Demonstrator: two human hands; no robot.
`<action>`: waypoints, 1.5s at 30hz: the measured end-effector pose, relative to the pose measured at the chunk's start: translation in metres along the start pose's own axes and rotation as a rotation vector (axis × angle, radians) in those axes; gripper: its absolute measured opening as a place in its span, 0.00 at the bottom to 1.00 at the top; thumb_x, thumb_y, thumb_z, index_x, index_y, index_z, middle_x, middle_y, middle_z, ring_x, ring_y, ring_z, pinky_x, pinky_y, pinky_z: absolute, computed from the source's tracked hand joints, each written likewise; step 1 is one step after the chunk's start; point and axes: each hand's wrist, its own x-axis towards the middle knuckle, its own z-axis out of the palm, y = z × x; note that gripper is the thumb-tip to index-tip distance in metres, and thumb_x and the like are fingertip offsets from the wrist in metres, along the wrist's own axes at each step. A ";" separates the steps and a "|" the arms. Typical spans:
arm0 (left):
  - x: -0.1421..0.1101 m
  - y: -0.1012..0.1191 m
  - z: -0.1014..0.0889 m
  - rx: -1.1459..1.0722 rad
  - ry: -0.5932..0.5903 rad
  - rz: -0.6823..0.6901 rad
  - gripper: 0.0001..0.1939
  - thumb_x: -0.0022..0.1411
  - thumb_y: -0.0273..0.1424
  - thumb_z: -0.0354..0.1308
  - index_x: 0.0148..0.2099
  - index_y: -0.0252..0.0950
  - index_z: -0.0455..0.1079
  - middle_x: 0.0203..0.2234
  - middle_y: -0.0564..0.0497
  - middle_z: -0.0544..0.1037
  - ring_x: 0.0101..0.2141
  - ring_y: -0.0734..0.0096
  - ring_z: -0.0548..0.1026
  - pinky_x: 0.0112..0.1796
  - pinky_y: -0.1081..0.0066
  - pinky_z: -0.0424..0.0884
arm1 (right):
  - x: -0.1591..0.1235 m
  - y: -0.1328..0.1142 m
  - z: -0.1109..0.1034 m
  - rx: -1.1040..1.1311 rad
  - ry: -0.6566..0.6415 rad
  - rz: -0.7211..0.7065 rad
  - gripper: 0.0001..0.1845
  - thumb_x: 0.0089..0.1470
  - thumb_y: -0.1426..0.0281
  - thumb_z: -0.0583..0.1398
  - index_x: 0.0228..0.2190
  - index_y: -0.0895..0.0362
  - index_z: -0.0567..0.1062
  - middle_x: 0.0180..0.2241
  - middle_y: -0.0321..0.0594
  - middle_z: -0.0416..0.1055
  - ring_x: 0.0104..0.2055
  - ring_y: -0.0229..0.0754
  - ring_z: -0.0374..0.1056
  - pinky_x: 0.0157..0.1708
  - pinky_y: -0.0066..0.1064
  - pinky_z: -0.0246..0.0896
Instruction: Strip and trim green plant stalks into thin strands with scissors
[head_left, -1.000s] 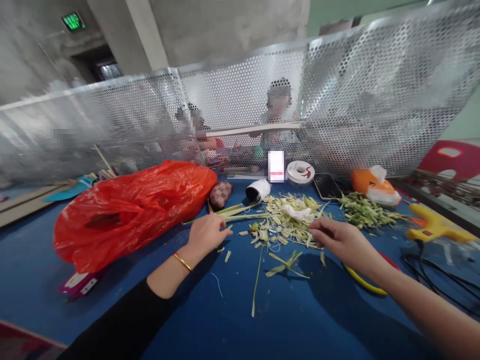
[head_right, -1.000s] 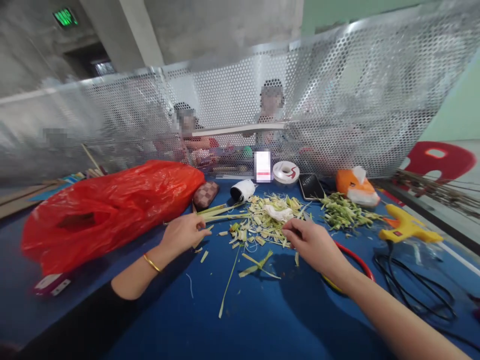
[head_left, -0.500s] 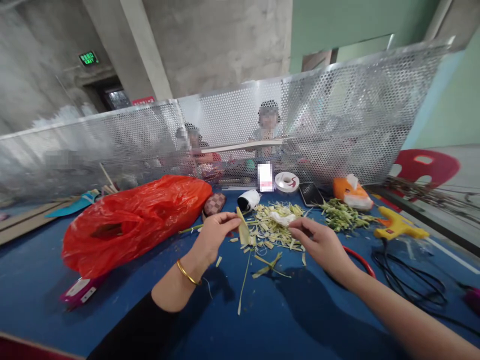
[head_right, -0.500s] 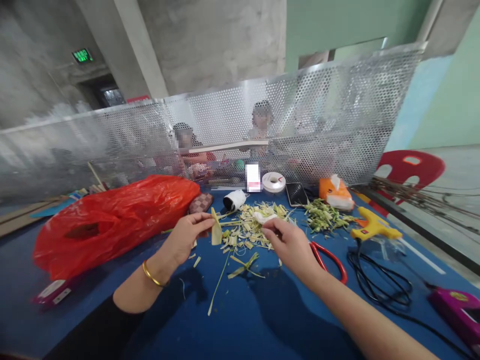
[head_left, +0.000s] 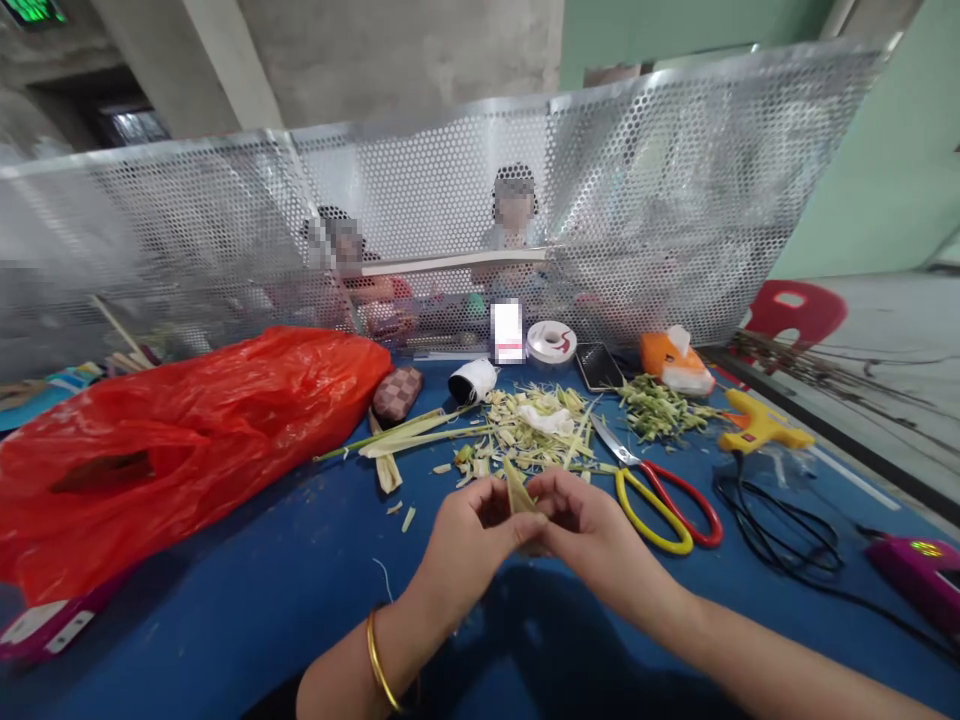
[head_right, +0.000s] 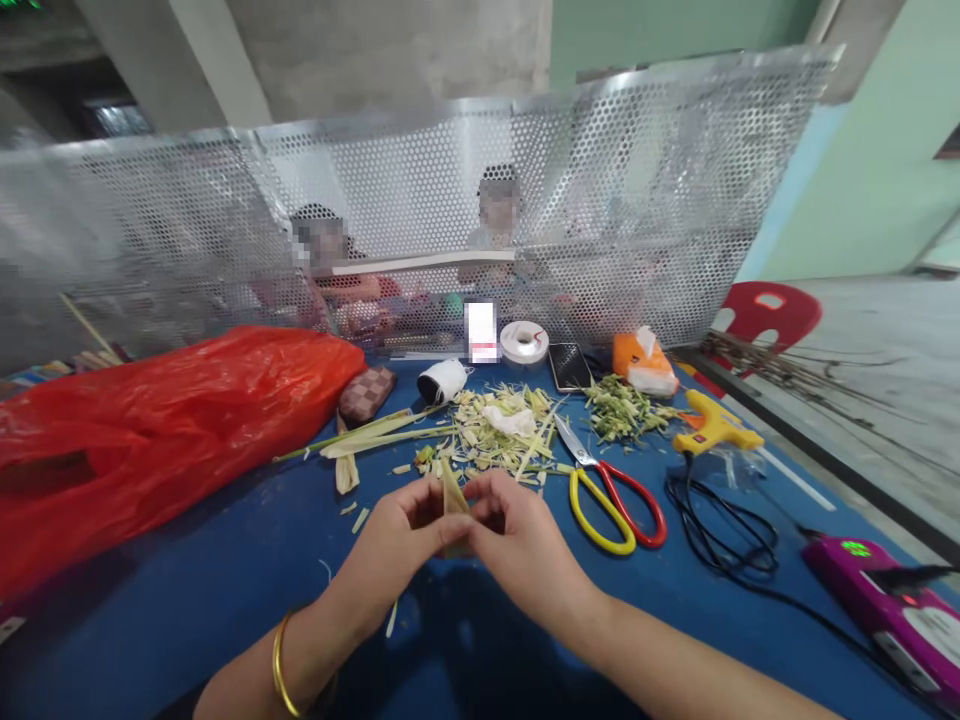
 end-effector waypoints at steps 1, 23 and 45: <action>0.000 -0.002 0.001 0.014 0.007 -0.002 0.12 0.48 0.35 0.65 0.30 0.32 0.71 0.23 0.52 0.72 0.26 0.72 0.67 0.28 0.73 0.63 | 0.000 0.001 -0.001 -0.027 -0.006 -0.010 0.09 0.48 0.70 0.61 0.34 0.56 0.68 0.22 0.30 0.67 0.25 0.35 0.65 0.25 0.26 0.60; 0.004 -0.011 0.000 -0.234 0.033 -0.194 0.13 0.51 0.38 0.63 0.27 0.31 0.72 0.19 0.53 0.70 0.19 0.79 0.62 0.22 0.76 0.60 | -0.006 -0.002 -0.008 -0.227 0.038 -0.162 0.09 0.57 0.70 0.56 0.41 0.55 0.66 0.24 0.31 0.67 0.26 0.35 0.68 0.29 0.26 0.65; 0.002 -0.011 0.000 -0.301 -0.025 -0.270 0.15 0.49 0.41 0.64 0.26 0.32 0.73 0.18 0.54 0.69 0.20 0.78 0.63 0.20 0.77 0.59 | -0.007 -0.004 -0.018 -0.936 0.171 -0.878 0.06 0.56 0.75 0.58 0.32 0.56 0.76 0.31 0.41 0.73 0.32 0.39 0.70 0.32 0.29 0.66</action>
